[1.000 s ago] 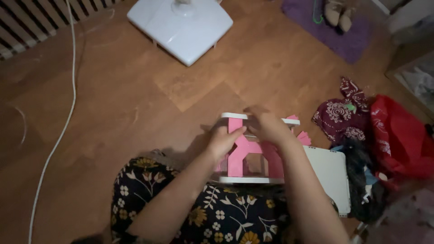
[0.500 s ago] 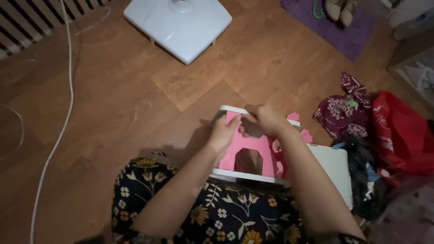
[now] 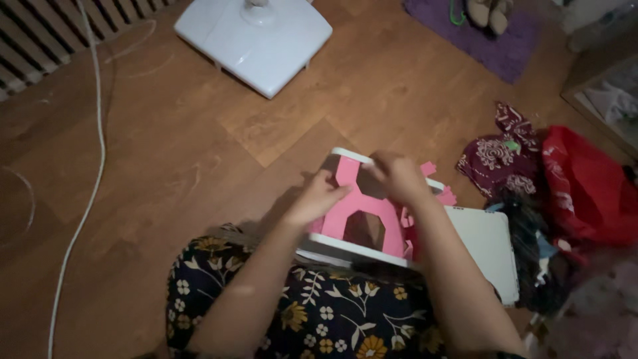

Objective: The person assembles pink plastic connectors onto white square panels. They insert the connectors into slots on the panels and press them into place, working with multiple panels and connectors on the floor.

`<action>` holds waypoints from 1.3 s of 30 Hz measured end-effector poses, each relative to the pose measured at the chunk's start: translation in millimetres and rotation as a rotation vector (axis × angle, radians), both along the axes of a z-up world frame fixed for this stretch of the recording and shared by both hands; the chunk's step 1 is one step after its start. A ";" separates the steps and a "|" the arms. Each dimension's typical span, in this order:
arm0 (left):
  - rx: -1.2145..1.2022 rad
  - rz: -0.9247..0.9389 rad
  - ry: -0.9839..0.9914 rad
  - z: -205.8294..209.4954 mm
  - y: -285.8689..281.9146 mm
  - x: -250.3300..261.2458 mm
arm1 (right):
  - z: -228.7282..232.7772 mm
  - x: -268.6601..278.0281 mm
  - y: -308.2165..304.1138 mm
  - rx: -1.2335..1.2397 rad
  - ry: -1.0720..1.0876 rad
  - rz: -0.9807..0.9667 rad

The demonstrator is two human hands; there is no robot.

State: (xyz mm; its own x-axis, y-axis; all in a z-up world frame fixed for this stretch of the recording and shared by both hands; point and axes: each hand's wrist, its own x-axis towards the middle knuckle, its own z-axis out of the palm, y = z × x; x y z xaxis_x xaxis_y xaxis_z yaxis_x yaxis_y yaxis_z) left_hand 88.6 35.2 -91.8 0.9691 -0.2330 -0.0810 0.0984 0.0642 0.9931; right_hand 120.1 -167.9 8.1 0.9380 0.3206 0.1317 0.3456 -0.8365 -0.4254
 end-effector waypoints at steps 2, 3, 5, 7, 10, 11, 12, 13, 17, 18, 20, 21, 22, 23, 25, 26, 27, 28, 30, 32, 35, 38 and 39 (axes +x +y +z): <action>0.118 -0.137 0.071 -11.8 9.3 -4.1 | -10.1 -10.1 -34.6 0.080 -0.028 -0.151; 0.061 -0.131 0.052 -12.8 10.6 -3.1 | -12.8 -12.9 -58.8 0.058 -0.082 -0.268; -0.051 -0.121 0.016 -7.7 11.9 -3.5 | -23.2 -24.9 -108.5 0.399 -0.146 -0.418; -0.143 -0.059 0.119 4.1 10.3 -7.3 | -40.9 -38.1 -147.6 0.620 -0.140 -0.572; -0.211 -0.006 0.286 26.4 9.2 -9.3 | -62.4 -56.1 -176.6 0.845 0.559 -0.919; -0.217 0.011 0.348 30.8 11.5 -11.7 | -68.6 -59.7 -175.4 0.827 0.690 -0.866; -0.182 0.011 0.353 33.7 12.9 -12.9 | -76.7 -60.8 -166.5 0.807 0.820 -0.808; -0.145 0.013 0.357 35.1 14.4 -12.4 | -83.3 -58.4 -154.3 0.787 0.901 -0.742; 0.084 0.126 -0.008 29.6 18.8 -10.3 | -85.4 -48.1 -114.5 0.690 0.842 -0.666; 0.050 0.109 -0.055 27.3 23.9 -10.5 | -82.2 -45.8 -109.0 0.747 0.792 -0.632; -0.020 0.087 -0.153 23.1 32.4 -8.0 | -74.4 -43.2 -105.5 0.853 0.688 -0.547; -0.090 0.097 -0.040 20.8 35.6 -7.3 | -72.4 -44.4 -104.3 0.917 0.550 -0.483; -0.159 0.107 0.073 18.9 39.4 -7.1 | -71.1 -45.8 -103.0 0.977 0.411 -0.419; -0.230 0.117 0.186 17.7 41.3 -6.8 | -70.1 -47.5 -101.4 1.032 0.270 -0.353; -0.162 0.228 -0.066 17.1 38.0 -2.0 | -69.9 -50.3 -93.8 1.073 0.174 -0.448; -0.129 0.281 -0.193 17.8 35.2 1.1 | -69.2 -51.0 -89.4 1.093 0.125 -0.497; -0.052 0.346 -0.150 19.1 31.7 2.2 | -68.1 -52.9 -83.7 1.005 0.027 -0.493; 0.025 0.411 -0.106 21.4 28.7 2.2 | -67.1 -54.8 -75.2 0.916 -0.069 -0.488; 0.183 0.577 -0.168 28.9 26.1 -3.6 | -60.1 -59.8 -60.0 0.667 -0.263 -0.442; 0.344 0.770 -0.398 44.2 22.8 -12.7 | -47.6 -67.7 -44.6 0.349 -0.461 -0.352; 0.591 0.712 -0.870 72.6 14.4 -36.5 | -25.7 -73.6 -22.5 0.038 -0.649 -0.201; 0.474 0.192 -0.375 93.4 -0.4 -52.5 | -8.3 -74.5 -5.7 -0.029 -0.483 -0.137; 0.539 0.229 -0.609 96.4 -8.2 -54.1 | -4.7 -76.2 -2.0 0.006 -0.460 -0.128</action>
